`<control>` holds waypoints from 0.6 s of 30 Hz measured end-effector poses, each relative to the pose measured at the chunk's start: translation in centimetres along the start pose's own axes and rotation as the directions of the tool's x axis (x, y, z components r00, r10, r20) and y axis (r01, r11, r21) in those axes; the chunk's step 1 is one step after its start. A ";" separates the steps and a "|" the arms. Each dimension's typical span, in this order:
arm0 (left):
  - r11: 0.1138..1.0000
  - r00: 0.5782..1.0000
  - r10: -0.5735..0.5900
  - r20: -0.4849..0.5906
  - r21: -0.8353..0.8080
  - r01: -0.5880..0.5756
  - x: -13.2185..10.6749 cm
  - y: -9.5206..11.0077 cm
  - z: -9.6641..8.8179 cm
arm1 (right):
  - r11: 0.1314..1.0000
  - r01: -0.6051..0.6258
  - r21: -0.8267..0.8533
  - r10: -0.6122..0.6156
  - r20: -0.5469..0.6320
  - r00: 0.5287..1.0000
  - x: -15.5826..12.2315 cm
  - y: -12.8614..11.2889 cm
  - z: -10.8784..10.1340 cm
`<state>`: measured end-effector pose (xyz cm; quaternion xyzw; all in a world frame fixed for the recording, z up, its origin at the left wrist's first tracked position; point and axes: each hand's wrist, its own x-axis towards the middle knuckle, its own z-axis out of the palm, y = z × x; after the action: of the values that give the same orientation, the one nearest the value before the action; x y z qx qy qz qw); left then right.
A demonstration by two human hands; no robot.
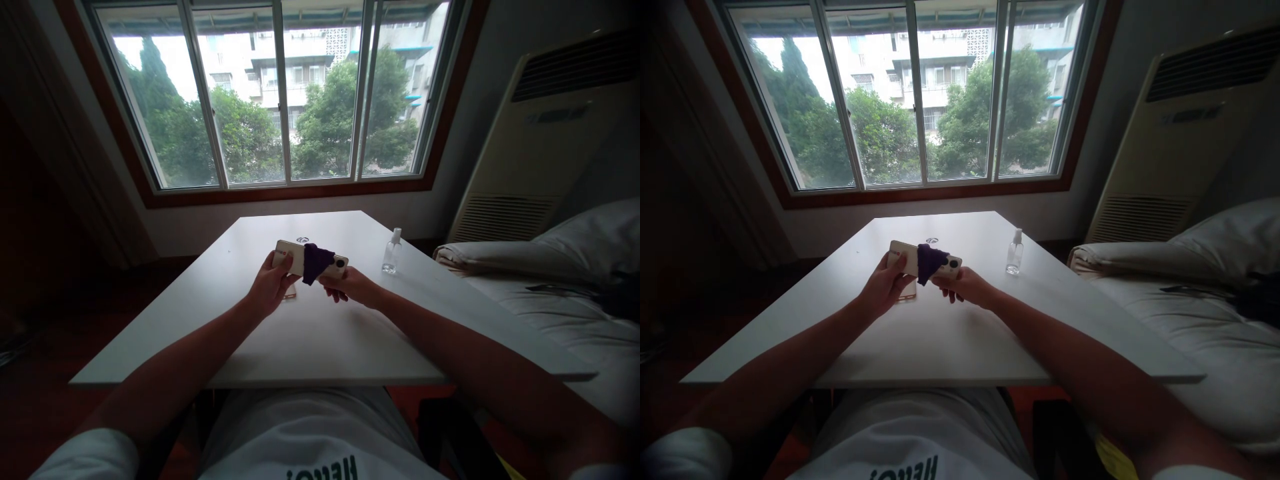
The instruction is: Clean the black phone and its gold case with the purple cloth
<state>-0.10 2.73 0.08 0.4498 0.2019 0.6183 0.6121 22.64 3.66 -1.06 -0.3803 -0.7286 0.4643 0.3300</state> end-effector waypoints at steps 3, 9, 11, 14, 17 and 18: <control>0.999 0.998 -0.041 0.053 0.003 0.040 -0.1 -0.2 -0.2 | 0.998 -0.035 -0.043 0.038 0.077 0.996 -0.6 -0.7 0.5; 0.991 0.985 -0.131 0.113 0.051 0.126 0.0 -0.3 -1.0 | 1.000 -0.021 -0.009 0.021 0.073 0.997 -0.7 -0.5 1.3; 0.976 0.978 -0.174 0.113 0.154 0.156 0.1 -0.4 -1.3 | 0.999 -0.034 0.019 0.034 0.025 0.999 -0.4 -0.1 1.2; 0.913 0.983 -0.166 0.078 0.390 0.123 0.3 -0.8 -1.8 | 1.000 -0.029 -0.006 0.029 -0.028 0.999 -0.1 0.4 0.8; 0.791 0.999 -0.054 0.007 0.611 0.039 0.4 -1.6 -2.2 | 0.996 -0.018 -0.087 0.011 -0.078 0.997 0.3 1.0 0.2; 0.748 1.000 -0.023 -0.009 0.664 0.023 0.5 -1.8 -2.3 | 0.993 -0.017 -0.116 0.007 -0.088 0.996 0.5 1.3 0.1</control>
<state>-0.81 4.14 -2.38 0.6351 0.4140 0.4988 0.4201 22.67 4.39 -2.19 -0.4233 -0.7369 0.4059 0.3362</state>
